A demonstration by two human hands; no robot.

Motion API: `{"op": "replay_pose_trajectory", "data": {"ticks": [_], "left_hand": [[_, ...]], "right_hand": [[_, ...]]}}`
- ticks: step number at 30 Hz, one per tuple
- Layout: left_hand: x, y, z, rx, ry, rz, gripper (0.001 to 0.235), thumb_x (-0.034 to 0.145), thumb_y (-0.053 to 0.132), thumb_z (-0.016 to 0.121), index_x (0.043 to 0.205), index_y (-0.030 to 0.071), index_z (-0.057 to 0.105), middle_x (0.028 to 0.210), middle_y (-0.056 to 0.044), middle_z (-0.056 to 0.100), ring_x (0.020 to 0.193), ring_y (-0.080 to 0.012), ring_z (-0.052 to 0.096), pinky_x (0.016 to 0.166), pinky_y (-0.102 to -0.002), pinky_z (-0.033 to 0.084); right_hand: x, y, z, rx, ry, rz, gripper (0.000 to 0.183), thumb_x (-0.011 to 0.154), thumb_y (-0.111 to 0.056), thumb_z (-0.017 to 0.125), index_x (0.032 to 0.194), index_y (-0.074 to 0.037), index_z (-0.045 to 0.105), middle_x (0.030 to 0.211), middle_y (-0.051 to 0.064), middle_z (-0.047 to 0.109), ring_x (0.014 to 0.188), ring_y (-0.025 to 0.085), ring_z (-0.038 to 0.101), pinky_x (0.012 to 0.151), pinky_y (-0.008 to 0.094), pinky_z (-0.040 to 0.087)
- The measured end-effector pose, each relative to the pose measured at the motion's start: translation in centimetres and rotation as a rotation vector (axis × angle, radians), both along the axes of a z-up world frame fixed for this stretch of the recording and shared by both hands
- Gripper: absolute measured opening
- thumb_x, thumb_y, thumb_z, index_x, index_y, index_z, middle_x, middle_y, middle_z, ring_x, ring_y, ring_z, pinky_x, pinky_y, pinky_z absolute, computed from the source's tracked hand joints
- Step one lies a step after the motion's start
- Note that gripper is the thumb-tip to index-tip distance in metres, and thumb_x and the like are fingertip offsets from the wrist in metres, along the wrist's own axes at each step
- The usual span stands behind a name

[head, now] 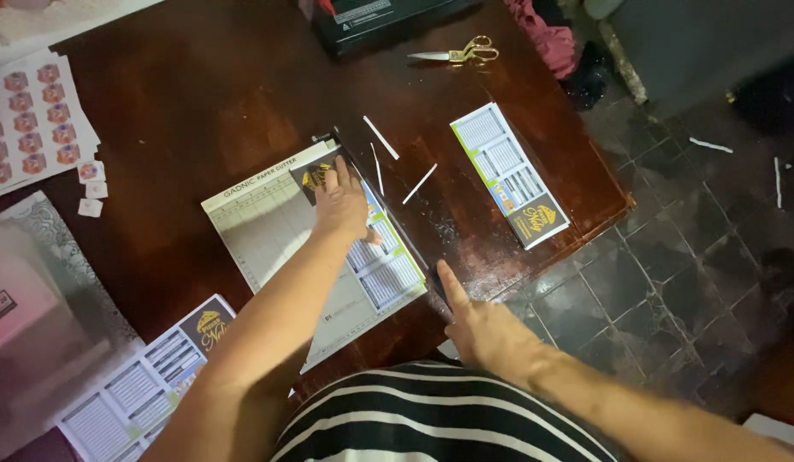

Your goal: Trimming printed flyers using a manual guillotine paper cutter.

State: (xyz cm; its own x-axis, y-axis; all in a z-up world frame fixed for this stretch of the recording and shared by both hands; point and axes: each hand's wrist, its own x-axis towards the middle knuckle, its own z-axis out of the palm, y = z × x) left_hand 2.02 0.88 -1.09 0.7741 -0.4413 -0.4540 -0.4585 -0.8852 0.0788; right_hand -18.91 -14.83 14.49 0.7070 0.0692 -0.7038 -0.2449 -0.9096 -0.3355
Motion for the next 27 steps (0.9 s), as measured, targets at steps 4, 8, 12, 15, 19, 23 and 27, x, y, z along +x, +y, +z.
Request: {"op": "replay_pose_trajectory", "data": {"ticks": [4, 8, 12, 15, 19, 23, 27], "left_hand": [[-0.1, 0.4, -0.4, -0.048, -0.005, 0.022, 0.147, 0.041, 0.057, 0.101, 0.151, -0.012, 0.032, 0.167, -0.029, 0.011, 0.141, -0.0372, 0.033, 0.113, -0.052, 0.04], [0.0, 0.4, -0.4, -0.09, -0.003, 0.013, 0.153, 0.042, 0.055, 0.102, 0.152, -0.018, 0.025, 0.165, -0.032, 0.011, 0.14, -0.0378, 0.033, 0.112, -0.052, 0.04], [0.1, 0.2, -0.1, -0.079, 0.045, 0.022, 0.155, 0.041, 0.055, 0.102, 0.152, -0.018, 0.023, 0.166, -0.033, 0.009, 0.142, -0.0379, 0.033, 0.112, -0.051, 0.04], [0.0, 0.2, -0.3, -0.086, 0.033, 0.031, 0.156, 0.04, 0.055, 0.102, 0.153, -0.017, 0.023, 0.167, -0.032, 0.009, 0.142, -0.0377, 0.033, 0.114, -0.051, 0.039], [0.2, 0.0, -0.7, -0.071, 0.006, 0.027, 0.156, 0.039, 0.055, 0.102, 0.153, -0.016, 0.024, 0.166, -0.03, 0.01, 0.142, -0.0392, 0.032, 0.116, -0.052, 0.036], [-0.2, -0.2, -0.4, -0.009, -0.002, 0.019, 0.152, 0.041, 0.057, 0.101, 0.155, -0.011, 0.025, 0.168, -0.029, 0.01, 0.146, -0.0412, 0.029, 0.116, -0.052, 0.037], [0.4, 0.2, -2.2, -0.109, -0.02, 0.037, 0.145, 0.052, 0.06, 0.098, 0.154, -0.008, 0.022, 0.165, -0.029, 0.009, 0.148, -0.0469, 0.019, 0.114, -0.058, 0.033]], "right_hand": [[-3.1, -1.5, -7.4, 0.054, 0.004, -0.076, 0.107, 0.09, -0.015, 0.064, 0.161, -0.016, -0.016, 0.096, 0.028, 0.073, 0.085, 0.046, 0.071, 0.083, 0.051, 0.055], [-5.9, -3.0, -12.8, 0.169, -0.212, -0.043, 0.111, 0.086, -0.009, 0.068, 0.159, -0.024, -0.015, 0.097, 0.027, 0.073, 0.083, 0.048, 0.07, 0.077, 0.054, 0.055], [-5.6, -2.8, -12.7, 0.108, -0.01, -0.045, 0.107, 0.097, -0.013, 0.061, 0.16, -0.021, -0.024, 0.098, 0.028, 0.073, 0.084, 0.045, 0.072, 0.084, 0.049, 0.058], [-6.2, -3.2, -14.1, 0.207, -0.241, -0.019, 0.109, 0.089, -0.006, 0.063, 0.158, -0.021, -0.02, 0.11, 0.03, 0.07, 0.086, 0.049, 0.069, 0.082, 0.052, 0.057], [-3.8, -2.7, -8.7, 0.107, -0.04, 0.034, 0.107, 0.092, -0.01, 0.062, 0.16, -0.006, -0.021, 0.1, 0.033, 0.071, 0.085, 0.047, 0.069, 0.083, 0.051, 0.056], [-0.9, -1.4, 1.3, 0.004, -0.358, 0.31, 0.092, 0.076, -0.001, 0.065, 0.153, 0.01, 0.015, 0.113, 0.034, 0.058, 0.075, 0.045, 0.069, 0.066, 0.05, 0.059], [5.3, 1.4, 12.6, -0.08, -0.652, 0.427, 0.068, 0.075, -0.002, 0.065, 0.138, 0.013, 0.042, 0.127, 0.036, 0.051, 0.058, 0.036, 0.069, 0.051, 0.044, 0.058]]}}
